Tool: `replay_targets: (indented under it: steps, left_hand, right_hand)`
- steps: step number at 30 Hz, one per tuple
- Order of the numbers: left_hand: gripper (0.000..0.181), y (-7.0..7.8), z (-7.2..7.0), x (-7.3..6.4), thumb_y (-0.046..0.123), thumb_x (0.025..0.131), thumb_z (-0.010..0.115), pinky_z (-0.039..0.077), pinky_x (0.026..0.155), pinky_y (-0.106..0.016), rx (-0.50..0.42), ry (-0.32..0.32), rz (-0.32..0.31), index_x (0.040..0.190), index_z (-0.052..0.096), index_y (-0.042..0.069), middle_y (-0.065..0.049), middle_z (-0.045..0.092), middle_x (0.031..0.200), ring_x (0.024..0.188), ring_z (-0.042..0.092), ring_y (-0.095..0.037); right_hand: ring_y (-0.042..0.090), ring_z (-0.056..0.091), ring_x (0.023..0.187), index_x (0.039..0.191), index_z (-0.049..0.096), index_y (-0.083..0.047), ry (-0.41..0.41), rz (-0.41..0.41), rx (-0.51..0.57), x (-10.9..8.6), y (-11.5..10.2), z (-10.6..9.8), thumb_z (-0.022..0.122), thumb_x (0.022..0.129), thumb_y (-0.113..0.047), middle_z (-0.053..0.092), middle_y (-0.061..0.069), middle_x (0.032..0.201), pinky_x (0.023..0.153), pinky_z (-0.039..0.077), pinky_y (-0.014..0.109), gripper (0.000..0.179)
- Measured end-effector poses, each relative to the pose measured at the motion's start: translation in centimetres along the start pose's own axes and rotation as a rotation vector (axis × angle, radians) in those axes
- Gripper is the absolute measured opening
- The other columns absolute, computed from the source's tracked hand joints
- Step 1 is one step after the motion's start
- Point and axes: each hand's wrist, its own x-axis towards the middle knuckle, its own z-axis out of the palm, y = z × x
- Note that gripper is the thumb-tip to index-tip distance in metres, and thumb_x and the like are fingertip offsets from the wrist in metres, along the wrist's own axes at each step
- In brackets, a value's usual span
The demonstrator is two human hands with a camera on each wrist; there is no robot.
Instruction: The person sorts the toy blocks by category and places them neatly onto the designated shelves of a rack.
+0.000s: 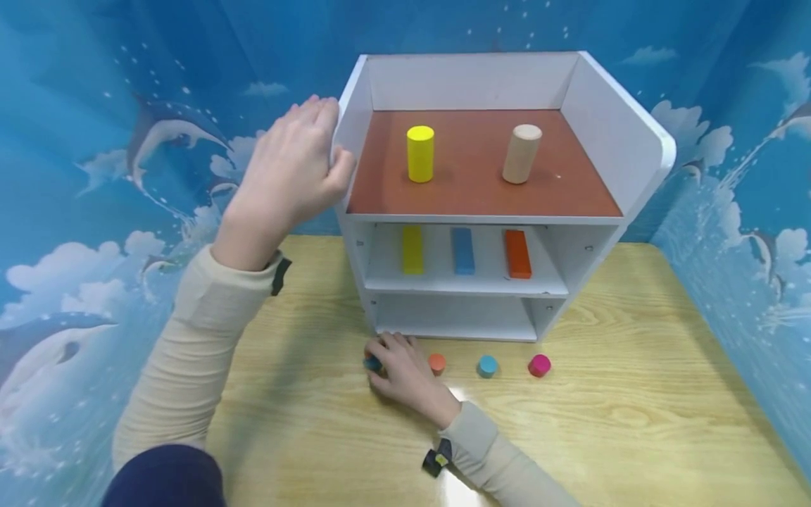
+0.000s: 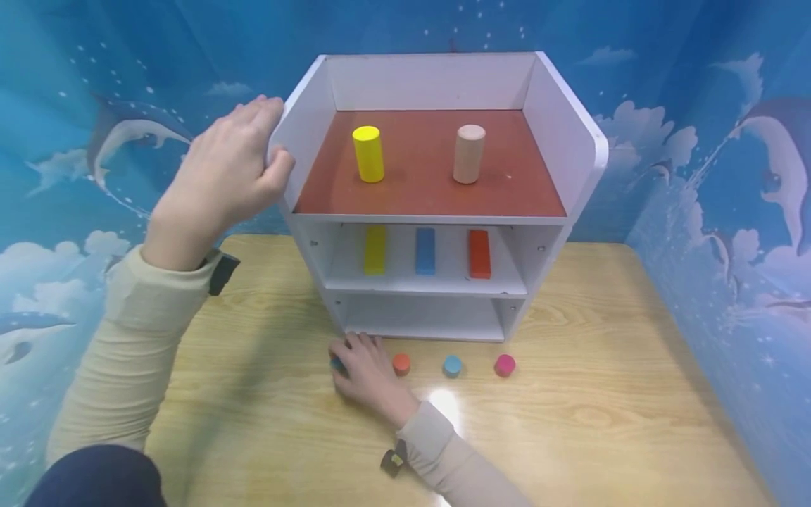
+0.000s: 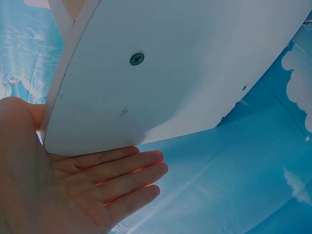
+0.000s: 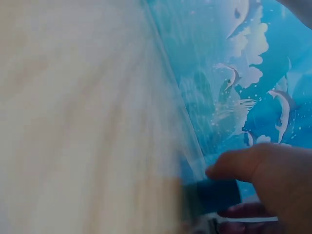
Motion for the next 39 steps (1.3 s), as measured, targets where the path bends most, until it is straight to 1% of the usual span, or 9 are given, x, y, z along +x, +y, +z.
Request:
replay_targets:
  steps: [5,11,15,19,25,29,32,35,39]
  left_hand:
    - [0.059,0.0,0.0,0.1,0.022,0.099,0.033,0.014,0.123,-0.043,-0.001,0.003,0.004,0.151,0.031,-0.006,-0.024,0.034,0.155,0.147,0.025,-0.035]
    - [0.059,0.0,0.0,0.1,0.023,0.100,0.033,0.014,0.123,-0.043,-0.003,0.000,0.002,0.152,0.030,-0.006,-0.023,0.034,0.155,0.147,0.024,-0.034]
    - [0.059,0.1,0.1,0.1,0.022,0.099,0.034,0.014,0.123,-0.043,-0.005,0.007,0.006,0.151,0.032,-0.006,-0.023,0.035,0.155,0.147,0.025,-0.035]
    - [0.060,0.1,0.1,0.0,0.023,0.100,0.033,0.014,0.123,-0.043,-0.005,-0.001,-0.003,0.152,0.029,-0.006,-0.023,0.033,0.156,0.148,0.024,-0.034]
    - [0.059,0.1,0.2,0.0,0.022,0.100,0.033,0.014,0.123,-0.043,-0.005,0.006,0.000,0.152,0.030,-0.005,-0.023,0.034,0.155,0.148,0.024,-0.034]
    - [0.059,0.1,0.2,0.0,0.023,0.100,0.033,0.014,0.123,-0.043,-0.003,0.009,0.003,0.152,0.030,-0.005,-0.023,0.034,0.155,0.147,0.025,-0.034]
    - [0.060,0.1,0.2,0.0,0.022,0.099,0.032,0.014,0.123,-0.043,-0.003,0.008,0.004,0.152,0.029,-0.005,-0.023,0.033,0.155,0.148,0.024,-0.034]
    - [0.060,0.1,0.2,-0.1,0.023,0.099,0.032,0.014,0.123,-0.043,-0.002,0.004,0.001,0.153,0.028,-0.005,-0.023,0.032,0.156,0.148,0.023,-0.034]
    - [0.060,0.1,0.2,-0.1,0.022,0.099,0.032,0.014,0.123,-0.043,-0.006,0.016,0.005,0.152,0.030,-0.005,-0.023,0.034,0.155,0.148,0.025,-0.034]
  right_hand:
    - [0.014,0.055,0.084,0.099,0.062,-0.022,0.045,-0.022,-0.004,-0.2,0.4,0.9,0.074,0.082,-0.020,0.057,-0.006,0.092,0.076,0.046,0.034,0.021]
    - [0.012,0.053,0.081,0.099,0.063,-0.021,0.098,-0.063,0.036,-0.2,0.7,1.2,0.074,0.080,-0.017,0.055,-0.007,0.089,0.077,0.046,0.034,0.022]
    - [0.012,0.052,0.080,0.100,0.064,-0.019,0.130,-0.071,0.050,-0.1,0.7,0.9,0.074,0.079,-0.018,0.056,-0.006,0.088,0.074,0.045,0.033,0.023]
    - [0.013,0.053,0.080,0.101,0.065,-0.017,0.155,-0.070,0.086,0.1,0.7,0.2,0.074,0.079,-0.017,0.058,-0.004,0.088,0.071,0.044,0.032,0.024]
    - [0.016,0.058,0.080,0.099,0.067,-0.013,0.207,-0.068,0.111,0.6,1.5,-0.9,0.073,0.078,-0.016,0.062,-0.001,0.088,0.069,0.047,0.035,0.023]
    - [0.019,0.062,0.082,0.098,0.066,-0.014,0.234,-0.038,0.096,0.9,2.2,-1.3,0.073,0.077,-0.015,0.065,0.001,0.092,0.068,0.049,0.036,0.022]
    - [0.019,0.062,0.082,0.099,0.067,-0.014,0.239,0.003,0.076,1.1,2.6,-1.5,0.074,0.078,-0.013,0.066,0.002,0.093,0.067,0.049,0.034,0.022]
    - [0.019,0.061,0.080,0.098,0.067,-0.013,0.236,0.063,0.056,1.3,2.8,-1.7,0.075,0.078,-0.011,0.066,0.002,0.092,0.065,0.046,0.033,0.022]
    - [0.019,0.061,0.078,0.099,0.069,-0.012,0.224,0.154,0.038,1.7,3.0,-1.8,0.076,0.078,-0.009,0.068,0.002,0.092,0.063,0.045,0.032,0.022]
